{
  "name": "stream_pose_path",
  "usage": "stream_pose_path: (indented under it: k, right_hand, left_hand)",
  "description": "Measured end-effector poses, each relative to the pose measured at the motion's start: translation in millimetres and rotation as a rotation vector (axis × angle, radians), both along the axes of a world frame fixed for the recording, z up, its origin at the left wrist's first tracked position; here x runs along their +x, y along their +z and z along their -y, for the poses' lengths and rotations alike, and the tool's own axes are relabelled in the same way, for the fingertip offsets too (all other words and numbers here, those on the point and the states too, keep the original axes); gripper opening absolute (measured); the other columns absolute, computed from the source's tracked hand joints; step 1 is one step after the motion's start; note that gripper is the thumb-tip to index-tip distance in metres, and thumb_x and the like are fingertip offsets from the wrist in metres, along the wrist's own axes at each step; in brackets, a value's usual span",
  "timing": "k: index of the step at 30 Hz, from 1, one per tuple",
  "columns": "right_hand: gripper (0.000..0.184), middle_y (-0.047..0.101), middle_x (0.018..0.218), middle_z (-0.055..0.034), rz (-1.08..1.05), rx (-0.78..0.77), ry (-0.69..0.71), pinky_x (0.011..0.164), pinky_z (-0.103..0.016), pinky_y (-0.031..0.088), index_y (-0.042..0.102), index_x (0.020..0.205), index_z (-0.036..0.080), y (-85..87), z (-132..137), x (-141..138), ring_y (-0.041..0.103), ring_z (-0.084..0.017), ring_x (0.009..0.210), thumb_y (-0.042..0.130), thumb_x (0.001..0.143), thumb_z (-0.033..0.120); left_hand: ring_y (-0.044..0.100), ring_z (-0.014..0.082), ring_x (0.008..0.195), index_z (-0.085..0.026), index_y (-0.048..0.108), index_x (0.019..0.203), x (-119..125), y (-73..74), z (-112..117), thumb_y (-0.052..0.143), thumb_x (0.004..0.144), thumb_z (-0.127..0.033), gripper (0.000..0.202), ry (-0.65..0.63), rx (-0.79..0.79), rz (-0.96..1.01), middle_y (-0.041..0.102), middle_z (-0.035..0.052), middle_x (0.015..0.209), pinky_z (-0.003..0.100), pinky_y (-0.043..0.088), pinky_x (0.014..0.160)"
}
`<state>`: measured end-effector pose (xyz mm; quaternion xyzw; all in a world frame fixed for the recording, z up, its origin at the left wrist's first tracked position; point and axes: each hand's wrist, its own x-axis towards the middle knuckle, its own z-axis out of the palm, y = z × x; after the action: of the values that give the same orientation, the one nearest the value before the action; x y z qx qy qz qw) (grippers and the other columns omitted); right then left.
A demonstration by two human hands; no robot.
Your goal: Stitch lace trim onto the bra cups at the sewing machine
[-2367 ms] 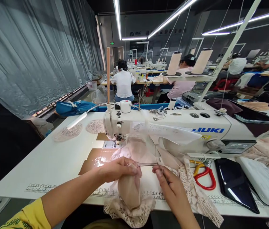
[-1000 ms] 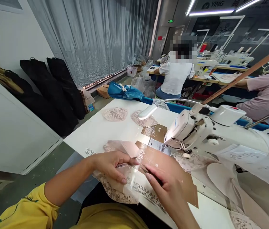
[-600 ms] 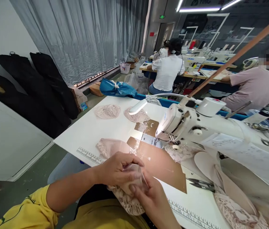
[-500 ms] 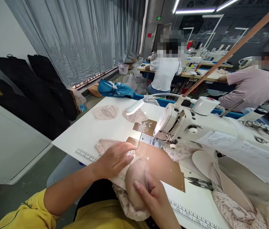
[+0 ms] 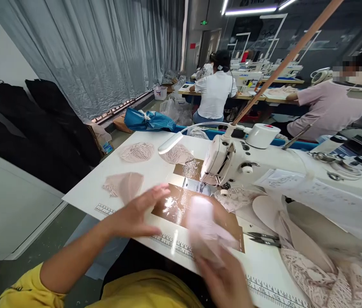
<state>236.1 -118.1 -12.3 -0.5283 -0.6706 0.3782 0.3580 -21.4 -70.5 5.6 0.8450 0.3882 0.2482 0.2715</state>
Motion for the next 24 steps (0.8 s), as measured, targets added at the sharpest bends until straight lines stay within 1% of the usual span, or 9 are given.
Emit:
stream_pose_path:
  k: [2, 4, 9, 11, 13, 16, 18, 20, 24]
  right_hand:
    - [0.026, 0.070, 0.084, -0.0047, -0.060, -0.020, 0.178, 0.064, -0.031, 0.053, 0.067, 0.087, 0.021, 5.4, 13, -13, 0.064, -0.023, 0.073, 0.057, 0.082, 0.045]
    - [0.018, 0.068, 0.083, -0.0035, -0.071, 0.071, 0.115, 0.064, -0.030, 0.051, 0.065, 0.087, 0.024, 11.9, 20, -19, 0.063, -0.021, 0.071, 0.055, 0.083, 0.039]
    - [0.008, 0.061, 0.089, -0.0037, -0.032, 0.488, -0.256, 0.066, -0.031, 0.045, 0.057, 0.084, 0.032, 21.4, 20, 9, 0.060, -0.022, 0.081, 0.055, 0.081, 0.024]
    - [0.011, 0.060, 0.092, -0.0050, 0.027, 0.523, -0.368, 0.068, -0.033, 0.045, 0.056, 0.087, 0.031, 20.3, 14, 20, 0.059, -0.024, 0.083, 0.058, 0.078, 0.024]
    - [0.009, 0.062, 0.091, -0.0058, 0.100, 0.350, -0.314, 0.068, -0.034, 0.047, 0.058, 0.086, 0.028, 16.4, 6, 21, 0.060, -0.024, 0.079, 0.059, 0.077, 0.027]
    - [0.017, 0.067, 0.088, -0.0055, -0.009, -0.069, 0.096, 0.066, -0.033, 0.051, 0.065, 0.087, 0.022, 6.4, -3, 7, 0.062, -0.023, 0.076, 0.058, 0.078, 0.034]
    - [0.022, 0.069, 0.087, -0.0054, -0.204, -0.255, 0.300, 0.071, -0.034, 0.052, 0.068, 0.091, 0.020, -0.6, -3, -5, 0.062, -0.024, 0.082, 0.058, 0.079, 0.036]
    - [0.024, 0.070, 0.084, -0.0052, -0.359, -0.382, 0.373, 0.074, -0.036, 0.052, 0.071, 0.094, 0.019, -4.3, 2, -14, 0.063, -0.024, 0.084, 0.062, 0.079, 0.036]
    - [0.024, 0.070, 0.075, -0.0042, -0.498, -0.514, 0.407, 0.075, -0.036, 0.052, 0.074, 0.087, 0.020, 1.0, 11, -18, 0.064, -0.025, 0.081, 0.071, 0.073, 0.039]
  left_hand:
    - [0.052, 0.0262, 0.119, -0.023, 0.031, 0.143, 25, 6.8, 11, 0.074, 0.069, -0.037, 0.087, -0.235, -0.195, 0.102, 0.051, 0.0099, 0.135, 0.035, 0.043, 0.100]
    - [0.063, 0.0205, 0.097, -0.025, 0.047, 0.133, 39, 4.8, 17, 0.070, 0.072, -0.029, 0.065, -0.252, -0.303, 0.133, 0.065, 0.0044, 0.113, 0.028, 0.049, 0.085]
    - [0.061, 0.0173, 0.079, -0.016, 0.067, 0.096, 23, -16.5, 12, 0.054, 0.083, -0.020, 0.019, 0.262, -0.187, 0.192, 0.068, 0.0042, 0.088, 0.026, 0.045, 0.071]
    - [0.060, 0.0169, 0.071, -0.014, 0.067, 0.088, 16, -18.3, 12, 0.050, 0.089, -0.031, 0.024, 0.294, -0.253, 0.215, 0.066, 0.0051, 0.077, 0.026, 0.044, 0.065]
    - [0.061, 0.0172, 0.070, -0.012, 0.068, 0.090, 17, -12.8, 16, 0.045, 0.092, -0.039, 0.035, 0.069, -0.423, 0.300, 0.066, 0.0068, 0.077, 0.026, 0.046, 0.063]
    - [0.062, 0.0237, 0.097, -0.015, 0.060, 0.119, 31, 2.6, 26, 0.053, 0.088, -0.040, 0.040, -0.360, -0.484, 0.451, 0.064, 0.0127, 0.111, 0.032, 0.049, 0.083]
    - [0.051, 0.0289, 0.119, -0.020, 0.049, 0.133, 42, 9.3, 28, 0.064, 0.080, -0.038, 0.058, -0.358, -0.323, 0.462, 0.052, 0.0138, 0.133, 0.040, 0.040, 0.100]
    - [0.039, 0.0328, 0.129, -0.022, 0.047, 0.136, 48, 8.5, 25, 0.073, 0.071, -0.038, 0.072, -0.226, -0.224, 0.383, 0.042, 0.0135, 0.142, 0.047, 0.028, 0.110]
    - [0.051, 0.0315, 0.115, -0.025, 0.034, 0.143, 43, -7.7, 18, 0.081, 0.060, -0.041, 0.097, -0.189, -0.639, 0.312, 0.046, 0.0139, 0.137, 0.047, 0.040, 0.099]
